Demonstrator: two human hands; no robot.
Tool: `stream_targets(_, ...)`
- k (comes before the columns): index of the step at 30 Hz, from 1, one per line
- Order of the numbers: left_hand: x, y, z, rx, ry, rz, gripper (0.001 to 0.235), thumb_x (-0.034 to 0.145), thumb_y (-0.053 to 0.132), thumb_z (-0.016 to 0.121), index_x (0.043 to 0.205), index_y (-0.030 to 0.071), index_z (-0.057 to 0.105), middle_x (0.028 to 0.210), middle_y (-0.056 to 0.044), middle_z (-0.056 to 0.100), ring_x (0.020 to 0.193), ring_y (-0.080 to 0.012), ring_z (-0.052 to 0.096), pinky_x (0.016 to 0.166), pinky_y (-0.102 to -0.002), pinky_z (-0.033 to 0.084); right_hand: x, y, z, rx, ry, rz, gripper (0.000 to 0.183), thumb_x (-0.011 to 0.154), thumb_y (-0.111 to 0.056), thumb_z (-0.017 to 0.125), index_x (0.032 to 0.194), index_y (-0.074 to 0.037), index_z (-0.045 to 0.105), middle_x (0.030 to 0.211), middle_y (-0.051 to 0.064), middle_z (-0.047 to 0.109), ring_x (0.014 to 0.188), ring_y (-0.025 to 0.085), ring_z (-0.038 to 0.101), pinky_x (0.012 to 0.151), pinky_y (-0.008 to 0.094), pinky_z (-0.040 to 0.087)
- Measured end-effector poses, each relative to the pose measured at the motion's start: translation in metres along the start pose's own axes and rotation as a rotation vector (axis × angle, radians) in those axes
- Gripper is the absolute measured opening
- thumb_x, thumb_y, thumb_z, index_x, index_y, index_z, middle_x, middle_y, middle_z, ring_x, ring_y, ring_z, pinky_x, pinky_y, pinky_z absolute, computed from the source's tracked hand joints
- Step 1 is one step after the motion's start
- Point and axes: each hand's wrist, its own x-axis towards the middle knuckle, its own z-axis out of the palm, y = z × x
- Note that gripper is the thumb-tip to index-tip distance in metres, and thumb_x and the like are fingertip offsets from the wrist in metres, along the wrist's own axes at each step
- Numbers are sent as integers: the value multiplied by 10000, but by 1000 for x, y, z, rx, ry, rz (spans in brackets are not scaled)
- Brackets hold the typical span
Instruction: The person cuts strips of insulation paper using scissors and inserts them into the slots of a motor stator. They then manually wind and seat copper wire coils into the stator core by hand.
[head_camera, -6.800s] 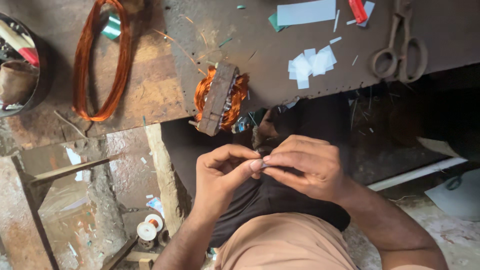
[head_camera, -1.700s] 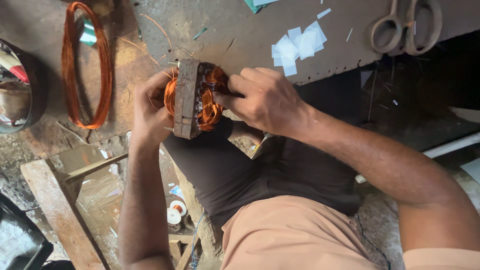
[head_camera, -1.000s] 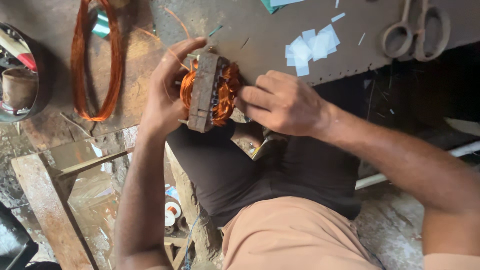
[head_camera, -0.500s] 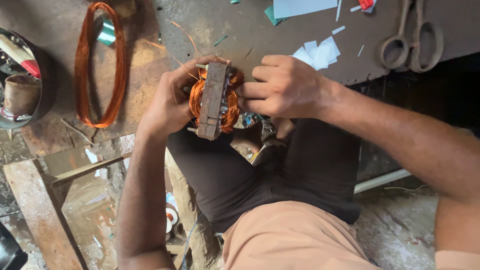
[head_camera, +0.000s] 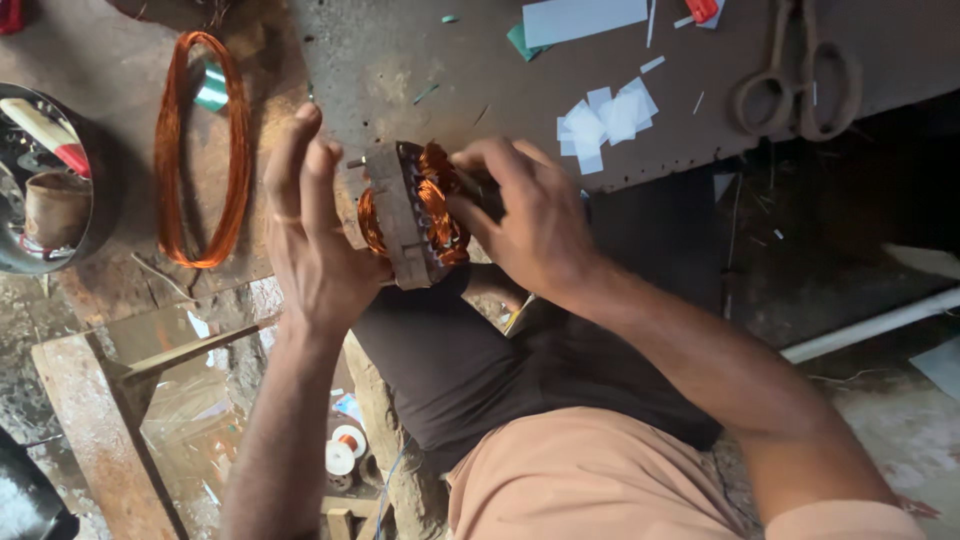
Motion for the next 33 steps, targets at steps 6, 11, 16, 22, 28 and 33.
stream_targets(6,-5,-6,-4,245,-221,126,639,932,7,771,1491,213,540,1594,-95,495,1346,-336,651,1036,-411,616,3,-14,-1,-35,102,31,250,910,-14,799,1093,9,630,1000,154,694,911,323,697,768,423,545)
stream_targets(11,-10,-4,-1,188,-221,92,576,1006,45,763,1509,199,529,1615,-107,472,1295,-307,676,1016,-392,616,-4,-12,3,-128,138,-80,137,902,34,752,1026,8,698,1007,127,703,921,334,669,815,438,532)
stream_targets(16,-13,-7,1,226,-209,80,583,1019,28,752,1529,196,525,1640,-111,454,1288,-272,690,995,-347,629,0,-9,1,-119,109,-63,112,924,-11,790,984,-21,697,951,111,701,874,313,659,780,425,520)
stream_targets(22,-18,-11,2,211,-221,82,578,1004,-41,720,1517,146,532,1627,-159,440,1272,-279,692,964,-356,632,6,-6,10,19,78,44,355,896,-80,834,1140,1,589,1013,150,671,921,292,688,765,397,544)
stream_targets(28,-18,-10,4,176,-197,10,490,1037,-46,667,1487,105,546,1649,-161,423,1398,-337,629,1029,-352,571,6,3,21,113,112,70,361,861,-33,844,1097,-24,571,1006,123,669,931,269,710,771,386,563)
stream_targets(33,-20,-11,2,110,-161,-4,358,1094,-1,618,1447,43,579,1607,-193,443,1382,-356,636,1063,-383,574,2,5,19,10,139,-134,337,842,14,844,1135,2,677,996,105,684,946,293,671,821,416,548)
